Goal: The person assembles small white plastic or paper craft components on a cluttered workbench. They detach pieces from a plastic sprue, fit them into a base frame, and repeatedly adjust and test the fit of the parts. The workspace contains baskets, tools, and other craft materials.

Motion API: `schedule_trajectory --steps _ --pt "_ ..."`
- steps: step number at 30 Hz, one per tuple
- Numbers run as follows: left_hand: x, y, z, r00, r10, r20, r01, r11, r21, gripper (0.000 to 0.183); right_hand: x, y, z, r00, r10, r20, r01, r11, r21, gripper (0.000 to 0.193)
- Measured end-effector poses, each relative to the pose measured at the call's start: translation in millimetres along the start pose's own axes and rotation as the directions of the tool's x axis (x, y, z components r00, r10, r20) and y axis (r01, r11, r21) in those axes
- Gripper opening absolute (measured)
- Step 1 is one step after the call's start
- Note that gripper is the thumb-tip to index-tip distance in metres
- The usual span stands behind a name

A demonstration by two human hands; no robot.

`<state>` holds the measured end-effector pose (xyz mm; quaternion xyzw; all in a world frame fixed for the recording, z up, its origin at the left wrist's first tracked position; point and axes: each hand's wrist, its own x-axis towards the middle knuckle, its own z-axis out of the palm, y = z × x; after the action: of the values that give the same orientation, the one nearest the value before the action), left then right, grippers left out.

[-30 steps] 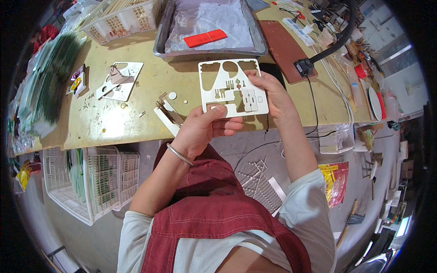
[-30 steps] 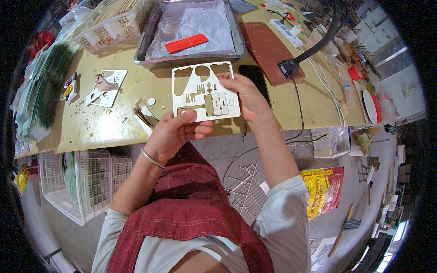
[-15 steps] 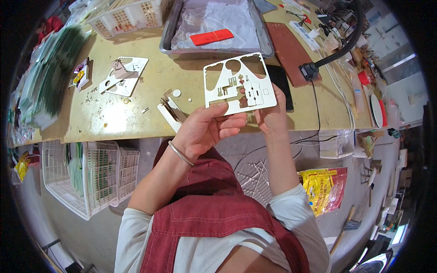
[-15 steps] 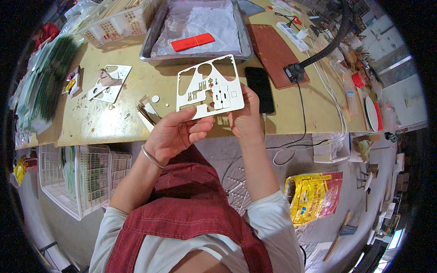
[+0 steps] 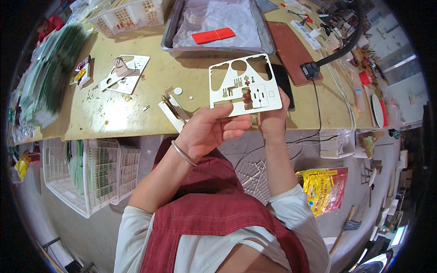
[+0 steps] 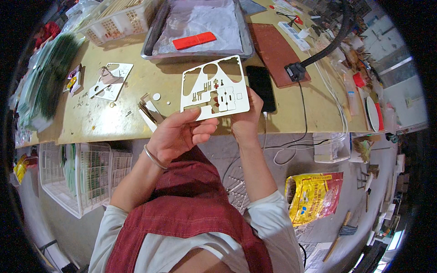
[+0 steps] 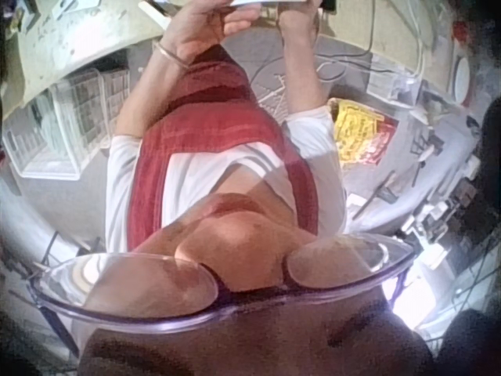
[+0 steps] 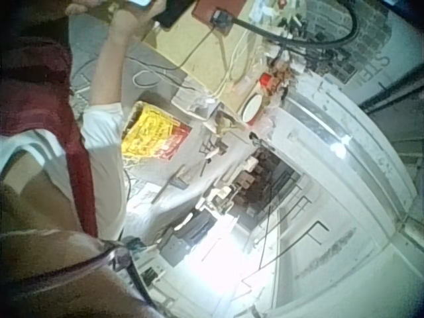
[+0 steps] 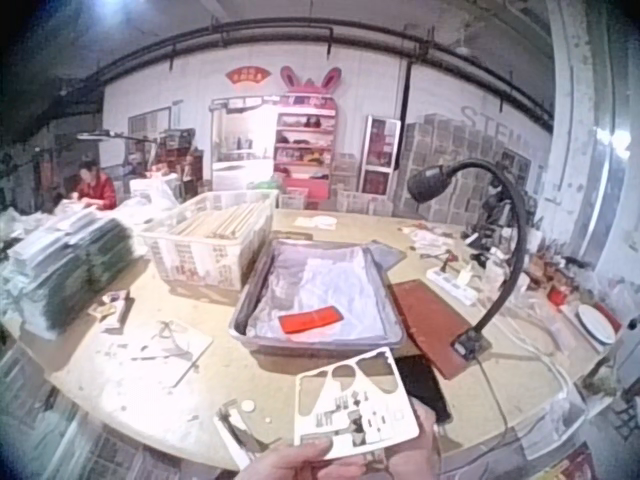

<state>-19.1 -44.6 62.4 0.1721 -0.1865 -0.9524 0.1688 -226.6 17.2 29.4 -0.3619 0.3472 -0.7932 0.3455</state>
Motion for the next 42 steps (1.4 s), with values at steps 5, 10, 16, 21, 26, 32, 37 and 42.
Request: schedule_trajectory --steps 5,10,16,21,26,32,37,42 --pt "0.8 3.1 2.9 0.998 0.050 -0.023 -0.049 0.998 0.046 0.039 7.5 -3.6 -1.6 0.990 -0.137 0.022 0.132 0.881 -0.455 0.026" --pt "7.9 2.0 4.9 0.982 0.135 -0.135 -0.100 0.966 0.238 0.039 11.5 -14.0 -16.7 0.991 -0.085 -0.106 -0.030 0.627 -0.778 0.018" --pt "17.9 3.8 0.0 0.976 0.104 -0.189 -0.041 0.951 0.308 0.040 -4.2 -35.9 -33.5 0.942 -0.086 -0.323 -0.177 0.693 -0.699 0.018" --pt "9.6 -3.8 0.4 0.992 0.024 -0.120 -0.014 0.997 0.082 0.046 -24.0 -49.1 -15.7 0.928 0.157 -0.339 -0.273 0.904 -0.329 0.019" --pt "-31.8 -8.3 14.1 0.988 -0.121 -0.092 0.099 0.971 -0.216 0.042 -38.1 -51.2 3.7 0.915 0.321 -0.246 -0.335 0.942 -0.019 0.018" --pt "-73.8 -22.4 29.7 0.973 0.190 -0.134 -0.134 0.929 0.344 0.038 -65.3 -44.8 48.0 0.915 0.385 -0.117 -0.391 0.920 -0.030 0.017" --pt "-70.4 -30.9 4.1 0.853 0.521 0.010 -0.428 0.690 0.583 0.029 -93.6 -43.4 78.7 0.939 0.338 -0.062 -0.342 0.896 -0.282 0.012" --pt "-91.9 -32.8 -1.7 0.844 0.499 -0.194 -0.402 0.830 0.386 0.020 -109.5 -27.2 107.4 0.995 0.100 0.018 -0.069 0.794 -0.604 0.010"
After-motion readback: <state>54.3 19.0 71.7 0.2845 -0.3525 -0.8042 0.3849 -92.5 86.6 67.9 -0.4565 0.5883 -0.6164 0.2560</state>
